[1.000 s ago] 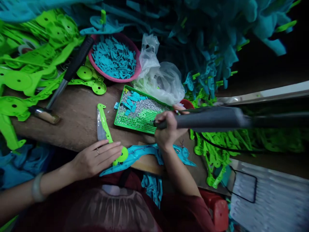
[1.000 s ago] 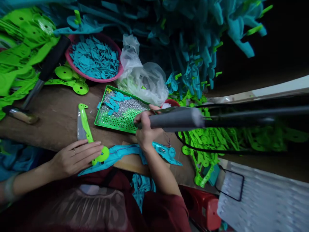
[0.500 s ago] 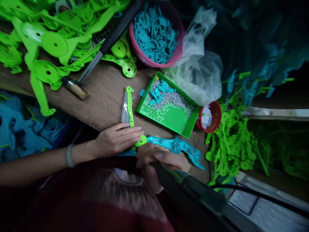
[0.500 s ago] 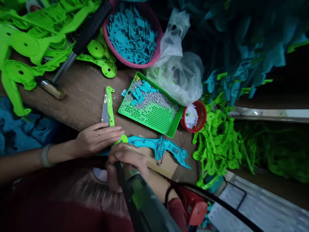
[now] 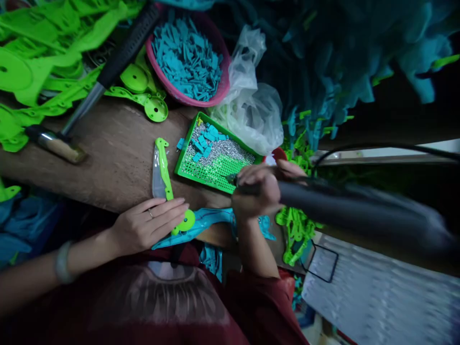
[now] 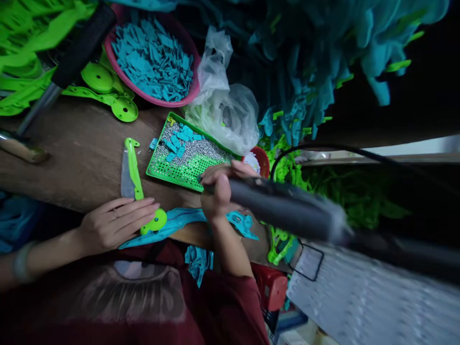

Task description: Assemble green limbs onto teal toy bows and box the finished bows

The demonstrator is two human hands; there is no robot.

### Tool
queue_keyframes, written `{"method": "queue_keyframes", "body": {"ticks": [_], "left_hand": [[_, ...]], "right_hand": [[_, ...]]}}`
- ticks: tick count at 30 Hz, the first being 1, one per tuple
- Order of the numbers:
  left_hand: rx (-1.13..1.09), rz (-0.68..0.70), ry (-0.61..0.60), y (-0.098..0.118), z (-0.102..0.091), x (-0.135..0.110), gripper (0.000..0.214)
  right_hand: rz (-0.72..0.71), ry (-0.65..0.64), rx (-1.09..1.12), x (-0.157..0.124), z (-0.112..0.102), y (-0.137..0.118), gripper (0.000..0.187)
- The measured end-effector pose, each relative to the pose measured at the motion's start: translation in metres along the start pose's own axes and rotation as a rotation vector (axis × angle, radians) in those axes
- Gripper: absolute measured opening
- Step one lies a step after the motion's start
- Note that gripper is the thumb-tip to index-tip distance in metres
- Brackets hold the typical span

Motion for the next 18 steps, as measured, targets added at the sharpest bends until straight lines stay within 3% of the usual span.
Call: {"method": "queue_keyframes", "body": {"ticks": [1, 4, 10, 13, 16, 18], "left_hand": [[0.037, 0.007, -0.009, 0.001, 0.001, 0.0, 0.044], [0.147, 0.034, -0.026, 0.005, 0.003, 0.001, 0.037], [0.216, 0.034, 0.004, 0.007, 0.003, 0.003, 0.032], [0.195, 0.032, 0.013, 0.01, 0.004, 0.003, 0.032], [0.192, 0.026, 0.047, 0.013, 0.004, 0.002, 0.034], [0.21, 0.04, 0.067, 0.015, 0.003, 0.002, 0.032]], "right_hand": [[-0.031, 0.08, 0.051, 0.006, 0.001, 0.009, 0.016], [0.025, 0.075, 0.136, 0.012, 0.013, 0.033, 0.017], [0.062, 0.062, 0.177, 0.011, 0.014, 0.044, 0.017], [0.048, 0.081, 0.18, 0.017, 0.011, 0.033, 0.017], [-0.026, 0.084, 0.186, 0.013, 0.01, 0.0, 0.017], [0.037, -0.098, 0.158, 0.004, 0.023, -0.022, 0.02]]}}
Point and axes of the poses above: each hand's wrist, its own x-axis towards the middle knuckle, its own z-axis out of the palm, y = z × x, the point moved 5 cm from there along x, towards the middle knuckle, and after that the axes turned 12 degrees about -y, right-handed, at the moved point
